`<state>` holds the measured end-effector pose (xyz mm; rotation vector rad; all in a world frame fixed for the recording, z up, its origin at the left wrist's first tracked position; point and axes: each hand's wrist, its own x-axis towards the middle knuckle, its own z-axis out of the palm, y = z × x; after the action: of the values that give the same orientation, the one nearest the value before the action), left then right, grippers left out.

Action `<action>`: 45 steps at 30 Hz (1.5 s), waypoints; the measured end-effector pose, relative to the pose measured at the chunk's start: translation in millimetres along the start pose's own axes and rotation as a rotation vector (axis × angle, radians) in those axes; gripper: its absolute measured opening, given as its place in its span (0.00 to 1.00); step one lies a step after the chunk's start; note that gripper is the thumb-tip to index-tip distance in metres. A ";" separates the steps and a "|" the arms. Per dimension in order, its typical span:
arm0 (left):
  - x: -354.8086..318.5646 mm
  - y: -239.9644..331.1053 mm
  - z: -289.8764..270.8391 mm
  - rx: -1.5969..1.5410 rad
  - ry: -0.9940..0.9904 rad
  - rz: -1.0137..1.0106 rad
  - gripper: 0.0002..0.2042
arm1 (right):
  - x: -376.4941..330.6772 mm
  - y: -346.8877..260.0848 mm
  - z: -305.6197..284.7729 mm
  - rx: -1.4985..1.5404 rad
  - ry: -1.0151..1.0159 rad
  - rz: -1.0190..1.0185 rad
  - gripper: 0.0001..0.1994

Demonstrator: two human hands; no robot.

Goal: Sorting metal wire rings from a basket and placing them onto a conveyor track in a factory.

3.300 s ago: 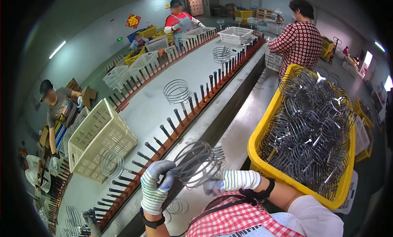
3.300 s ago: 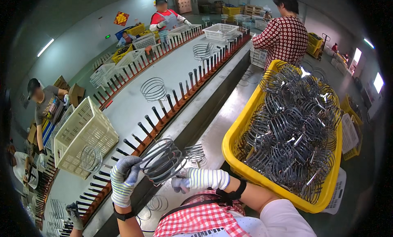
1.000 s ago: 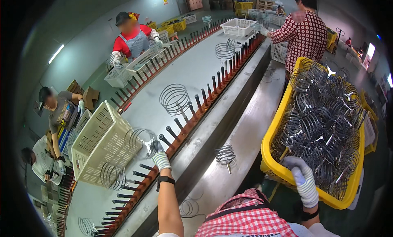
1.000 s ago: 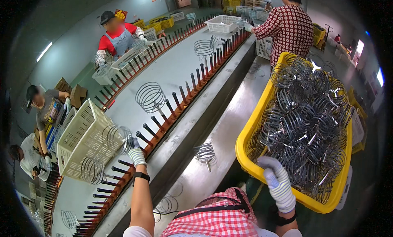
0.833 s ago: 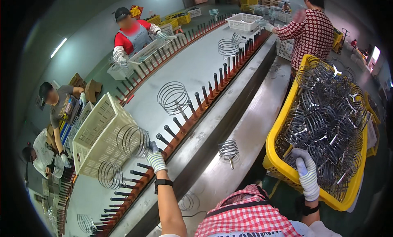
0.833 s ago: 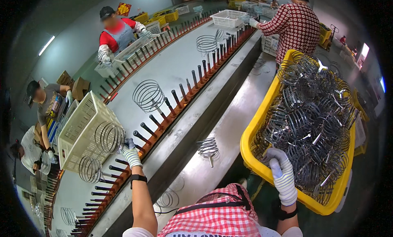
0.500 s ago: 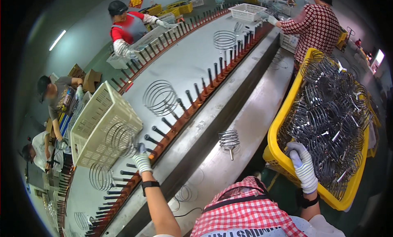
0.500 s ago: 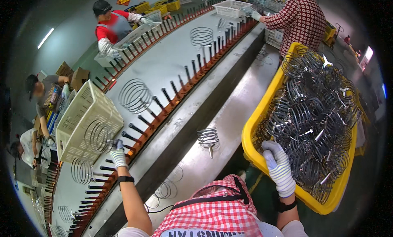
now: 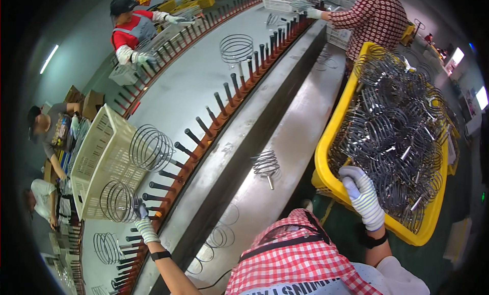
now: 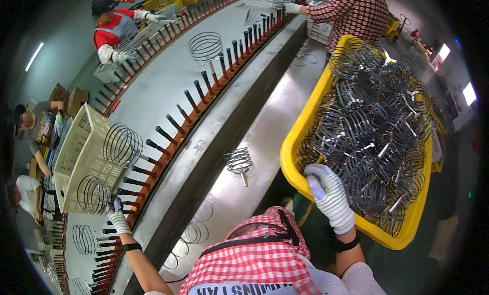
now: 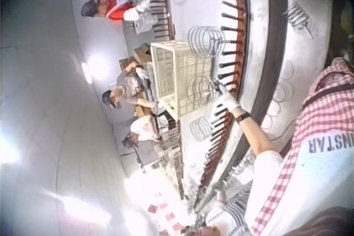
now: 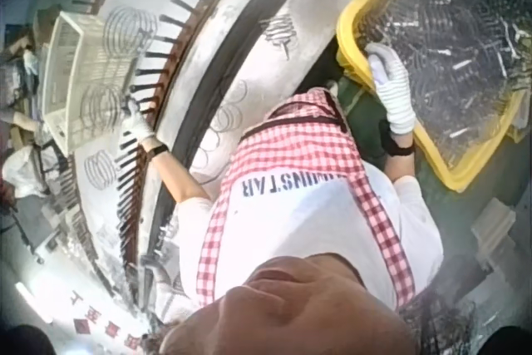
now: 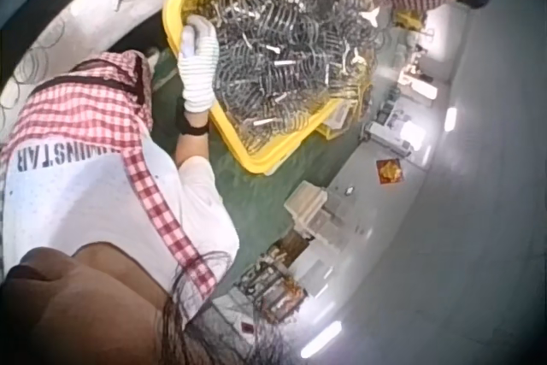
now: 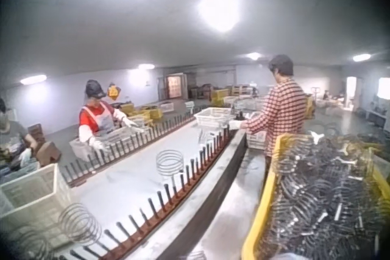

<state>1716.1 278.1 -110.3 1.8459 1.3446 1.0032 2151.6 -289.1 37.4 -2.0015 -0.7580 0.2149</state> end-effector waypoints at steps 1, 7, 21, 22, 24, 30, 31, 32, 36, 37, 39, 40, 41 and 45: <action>-7.5 27.5 19.9 -0.051 -0.021 -0.179 0.15 | -0.6 1.7 1.3 -0.003 0.009 0.038 0.11; -17.0 65.0 -26.5 -0.393 0.289 0.024 0.10 | -3.9 16.1 19.0 -0.089 0.001 -0.041 0.09; -56.4 35.3 -92.0 0.209 0.476 -0.369 0.26 | -22.9 -8.2 46.2 -0.071 0.001 -0.017 0.09; -55.9 19.2 -107.6 0.268 0.459 -0.464 0.25 | -32.3 -13.0 50.4 -0.091 0.001 -0.025 0.08; -54.9 -25.4 -129.6 0.534 0.500 -0.477 0.23 | -43.1 -22.5 54.8 -0.088 0.006 -0.015 0.08; -130.0 38.0 -70.8 0.066 0.818 -0.181 0.23 | -39.5 -20.9 51.4 -0.257 0.044 -0.065 0.08; -139.0 -15.4 -75.0 0.044 0.787 -0.032 0.21 | -35.8 -22.1 51.4 -0.246 0.023 -0.092 0.08; -156.3 23.0 -18.0 -0.251 0.586 -0.370 0.17 | -34.8 -19.1 48.6 -0.272 0.049 -0.075 0.08; -188.5 106.0 138.9 -0.221 -0.856 -0.350 0.11 | -28.7 -19.0 35.4 -0.323 0.105 -0.100 0.08; -195.2 114.3 168.9 -0.276 -1.058 -0.448 0.13 | -27.7 -23.5 31.9 -0.326 0.118 -0.101 0.08; -212.8 70.6 245.1 -0.167 -1.292 -0.317 0.14 | -24.8 -31.3 26.3 -0.272 0.105 -0.116 0.08; -223.4 69.8 275.4 -0.031 -1.326 -0.301 0.17 | -25.4 -31.8 22.5 -0.261 0.107 -0.119 0.08; -231.3 70.8 304.0 0.104 -1.359 -0.279 0.19 | -26.1 -31.2 20.6 -0.285 0.129 -0.158 0.07; -261.1 13.7 384.8 0.467 -0.996 -0.163 0.30 | -24.0 -27.9 28.1 -0.237 0.121 -0.156 0.06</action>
<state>2004.8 2.1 -348.8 2.0558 1.0759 -0.3710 2108.4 -273.0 42.0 -2.1429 -0.8899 -0.0914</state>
